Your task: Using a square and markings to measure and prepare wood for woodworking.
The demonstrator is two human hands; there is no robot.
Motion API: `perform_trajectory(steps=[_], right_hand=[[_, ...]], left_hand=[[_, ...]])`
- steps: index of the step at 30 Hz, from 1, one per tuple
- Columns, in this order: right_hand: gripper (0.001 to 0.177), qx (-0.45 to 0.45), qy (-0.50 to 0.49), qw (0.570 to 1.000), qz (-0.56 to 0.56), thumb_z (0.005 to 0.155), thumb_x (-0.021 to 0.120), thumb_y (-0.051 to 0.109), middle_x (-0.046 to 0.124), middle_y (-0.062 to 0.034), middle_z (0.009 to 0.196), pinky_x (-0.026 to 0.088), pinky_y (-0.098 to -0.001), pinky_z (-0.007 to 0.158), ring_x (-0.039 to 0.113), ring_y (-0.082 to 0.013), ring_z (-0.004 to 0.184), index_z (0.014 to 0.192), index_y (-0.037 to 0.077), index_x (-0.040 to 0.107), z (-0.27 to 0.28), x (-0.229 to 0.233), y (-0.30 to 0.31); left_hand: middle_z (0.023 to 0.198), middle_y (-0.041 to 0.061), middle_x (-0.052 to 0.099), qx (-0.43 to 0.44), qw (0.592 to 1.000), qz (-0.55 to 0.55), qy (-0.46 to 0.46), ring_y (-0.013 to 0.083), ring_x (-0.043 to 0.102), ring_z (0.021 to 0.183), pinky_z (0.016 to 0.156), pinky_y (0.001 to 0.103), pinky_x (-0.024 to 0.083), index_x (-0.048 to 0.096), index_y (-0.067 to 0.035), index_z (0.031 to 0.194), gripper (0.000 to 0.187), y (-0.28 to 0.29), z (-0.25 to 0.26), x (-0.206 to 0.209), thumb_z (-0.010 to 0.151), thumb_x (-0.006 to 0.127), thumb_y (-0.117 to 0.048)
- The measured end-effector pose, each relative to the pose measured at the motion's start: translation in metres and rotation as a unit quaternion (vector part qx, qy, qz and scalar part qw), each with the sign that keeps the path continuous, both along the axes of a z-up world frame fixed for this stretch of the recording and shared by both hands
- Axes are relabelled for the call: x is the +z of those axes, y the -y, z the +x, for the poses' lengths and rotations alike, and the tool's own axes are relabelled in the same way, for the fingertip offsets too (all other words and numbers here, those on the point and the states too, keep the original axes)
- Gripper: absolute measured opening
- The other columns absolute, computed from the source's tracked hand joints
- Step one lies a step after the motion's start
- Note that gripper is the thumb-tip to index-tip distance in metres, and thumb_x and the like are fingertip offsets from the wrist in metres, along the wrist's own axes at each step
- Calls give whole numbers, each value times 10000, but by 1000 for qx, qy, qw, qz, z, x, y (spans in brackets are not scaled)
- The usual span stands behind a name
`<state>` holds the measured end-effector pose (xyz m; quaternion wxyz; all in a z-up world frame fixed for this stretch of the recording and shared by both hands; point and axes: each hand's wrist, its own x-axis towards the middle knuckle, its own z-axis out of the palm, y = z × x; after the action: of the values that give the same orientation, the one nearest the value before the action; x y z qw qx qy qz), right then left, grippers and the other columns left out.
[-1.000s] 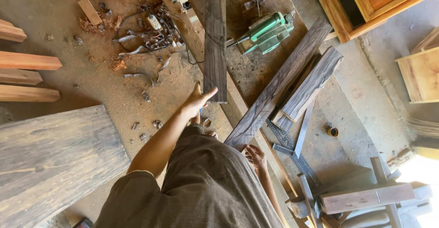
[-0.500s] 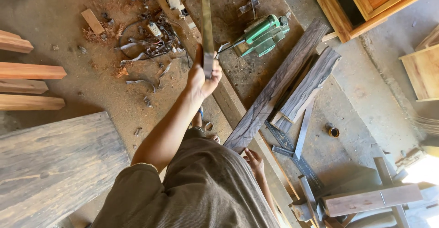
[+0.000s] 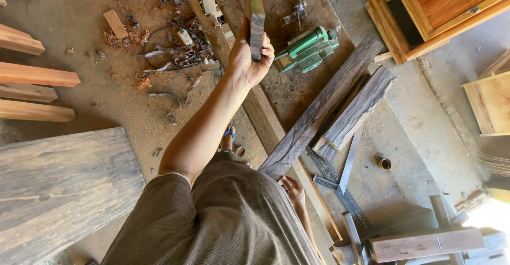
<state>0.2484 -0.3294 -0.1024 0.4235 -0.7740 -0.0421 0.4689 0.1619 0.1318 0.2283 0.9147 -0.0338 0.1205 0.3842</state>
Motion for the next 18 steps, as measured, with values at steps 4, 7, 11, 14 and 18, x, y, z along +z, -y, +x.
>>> perform_trajectory(steps=[4,7,11,14,18], right_hand=[[618,-14,-19,1000,-19,840,788,438,769,-207,1034,584,-384,812,736,-263,924,1275,7,708,-5,7,-3],[616,-16,-24,1000,-10,837,787,434,767,-208,1044,586,-385,814,736,-268,928,1277,11,701,-6,5,1],[617,-46,-47,997,26,820,814,402,754,-210,1047,585,-390,808,731,-269,916,1270,-3,696,-5,-10,4],[621,-33,-52,998,7,830,803,417,750,-202,1034,583,-385,795,729,-260,896,1281,5,688,-1,-17,6],[627,-31,-52,998,3,828,801,423,746,-193,1016,580,-382,773,719,-249,877,1286,10,689,-2,-11,4]], left_hand=[[750,61,649,1,1000,16,0,155,648,607,495,263,542,665,-55,984,415,-4,1,-5,997,628,-468],[947,144,658,2,999,-31,-34,230,687,800,611,315,594,648,-33,1059,357,9,-10,25,943,688,-368],[1164,175,587,46,992,7,-116,311,661,1069,794,409,647,580,-36,1126,425,25,-22,10,795,817,-159],[1080,120,589,53,973,-32,-223,261,588,976,683,335,586,575,-74,1143,431,48,-13,4,834,809,-261],[1120,147,562,120,952,41,-277,300,591,1018,770,369,625,536,-37,1259,558,55,-4,-16,813,852,-148]])
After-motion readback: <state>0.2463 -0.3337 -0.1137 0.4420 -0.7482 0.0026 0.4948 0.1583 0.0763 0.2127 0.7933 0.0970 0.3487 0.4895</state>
